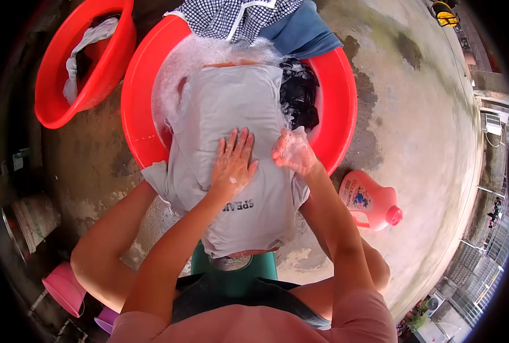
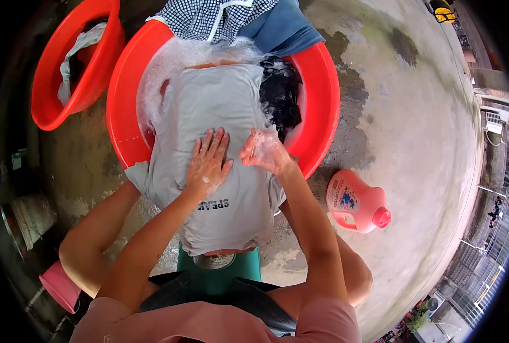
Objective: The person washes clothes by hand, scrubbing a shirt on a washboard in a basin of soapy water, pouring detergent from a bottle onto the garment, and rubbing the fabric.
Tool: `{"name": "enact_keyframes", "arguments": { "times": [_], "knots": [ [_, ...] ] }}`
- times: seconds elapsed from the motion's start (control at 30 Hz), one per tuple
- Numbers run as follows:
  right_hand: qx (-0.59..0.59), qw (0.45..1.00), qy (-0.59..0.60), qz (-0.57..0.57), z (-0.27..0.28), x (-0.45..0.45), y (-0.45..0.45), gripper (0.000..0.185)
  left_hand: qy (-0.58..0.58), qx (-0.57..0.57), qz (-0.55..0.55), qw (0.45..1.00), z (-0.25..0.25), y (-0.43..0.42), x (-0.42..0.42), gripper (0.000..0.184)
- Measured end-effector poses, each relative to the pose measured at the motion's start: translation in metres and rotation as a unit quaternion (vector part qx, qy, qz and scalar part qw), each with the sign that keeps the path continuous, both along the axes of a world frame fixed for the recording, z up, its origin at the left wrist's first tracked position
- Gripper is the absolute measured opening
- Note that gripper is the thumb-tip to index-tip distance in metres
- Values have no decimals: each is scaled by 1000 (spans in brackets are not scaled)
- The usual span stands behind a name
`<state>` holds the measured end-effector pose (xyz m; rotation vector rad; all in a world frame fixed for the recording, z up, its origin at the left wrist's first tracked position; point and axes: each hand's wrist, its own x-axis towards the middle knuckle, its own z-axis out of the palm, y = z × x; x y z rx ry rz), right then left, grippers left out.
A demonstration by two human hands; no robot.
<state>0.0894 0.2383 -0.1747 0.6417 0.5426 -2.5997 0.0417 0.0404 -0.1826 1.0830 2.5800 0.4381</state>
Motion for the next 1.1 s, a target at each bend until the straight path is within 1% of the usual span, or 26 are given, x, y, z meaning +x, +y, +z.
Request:
{"name": "enact_keyframes", "arguments": {
  "times": [0.03, 0.13, 0.17, 0.2, 0.23, 0.27, 0.3, 0.33, 0.37, 0.4, 0.43, 0.5, 0.53, 0.57, 0.63, 0.67, 0.7, 0.77, 0.8, 0.83, 0.9, 0.93, 0.97, 1.0, 1.03, 1.1],
  "knots": [
    [65, 991, 27, 118, 34, 11, -21, 38, 6, 5, 5, 1000, 0, 1, -1, 60],
    [18, 973, 48, 226, 78, 33, -82, 41, 63, 34, -7, 997, -8, -10, 33, 59],
    [94, 970, 34, 222, 81, 37, -100, 42, 96, 50, -16, 994, -10, -13, 38, 59],
    [165, 962, 14, 217, 79, 46, -120, 42, 80, 68, -32, 994, -5, -25, 50, 60],
    [274, 939, 47, 202, 74, 55, -136, 40, 68, 88, -47, 993, 1, -36, 64, 60],
    [392, 897, 69, 191, 69, 64, -152, 37, 58, 110, -63, 990, 8, -44, 75, 61],
    [503, 842, 76, 182, 69, 71, -168, 35, 51, 109, -51, 991, 12, -50, 83, 61],
    [609, 768, 134, 148, 71, 79, -180, 39, 42, 109, -39, 992, 16, -55, 92, 60],
    [702, 678, 189, 109, 77, 87, -189, 45, 32, 108, -27, 993, 18, -60, 103, 60],
    [835, 468, 267, 114, 63, 99, -187, 28, 112, 66, -32, 991, 16, -64, 114, 59],
    [843, 459, 253, 124, 42, 107, -178, 25, 81, 71, -33, 994, 29, -68, 121, 60],
    [858, 441, 223, 142, 13, 118, -149, 31, 19, 82, -40, 996, 55, -76, 133, 60],
    [869, 403, 236, 162, 21, 118, -126, 34, -39, 94, -50, 994, 59, -81, 143, 61],
    [879, 364, 248, 182, 36, 115, -103, 38, -32, 89, -70, 993, 64, -85, 153, 62],
    [911, 265, 275, 158, 77, 112, -69, 39, -15, 76, -111, 991, 74, -92, 167, 63],
    [911, 284, 256, 156, 95, 117, -51, 39, -21, 41, -151, 987, 82, -95, 170, 66],
    [910, 304, 236, 154, 114, 125, -31, 39, -19, 62, -170, 983, 81, -99, 172, 65],
    [918, 300, 168, 198, 150, 149, 16, 37, -12, 105, -207, 973, 71, -103, 168, 65],
    [918, 333, 141, 160, 164, 166, 39, 30, -19, 82, -181, 980, 73, -103, 153, 61],
    [916, 365, 113, 125, 179, 188, 55, 24, -19, 40, -122, 992, 67, -104, 134, 59],
    [885, 460, -21, 65, 217, 230, 65, 19, 42, 42, -17, 998, 34, -107, 93, 57],
    [877, 474, -71, 39, 218, 259, 73, 19, 74, 33, 6, 997, 33, -109, 72, 62],
    [864, 488, -121, 11, 214, 290, 81, 19, 45, 1, 87, 995, 22, -106, 55, 67],
    [827, 533, -176, -35, 200, 323, 87, 19, 82, -21, 191, 978, -8, -101, 41, 71],
    [783, 573, -229, -80, 177, 355, 90, 19, 90, -7, 181, 979, -7, -93, 38, 71],
    [870, 453, -176, -82, 117, 413, 91, 20, 103, 19, 167, 980, 10, -61, 42, 70]
  ]
}}
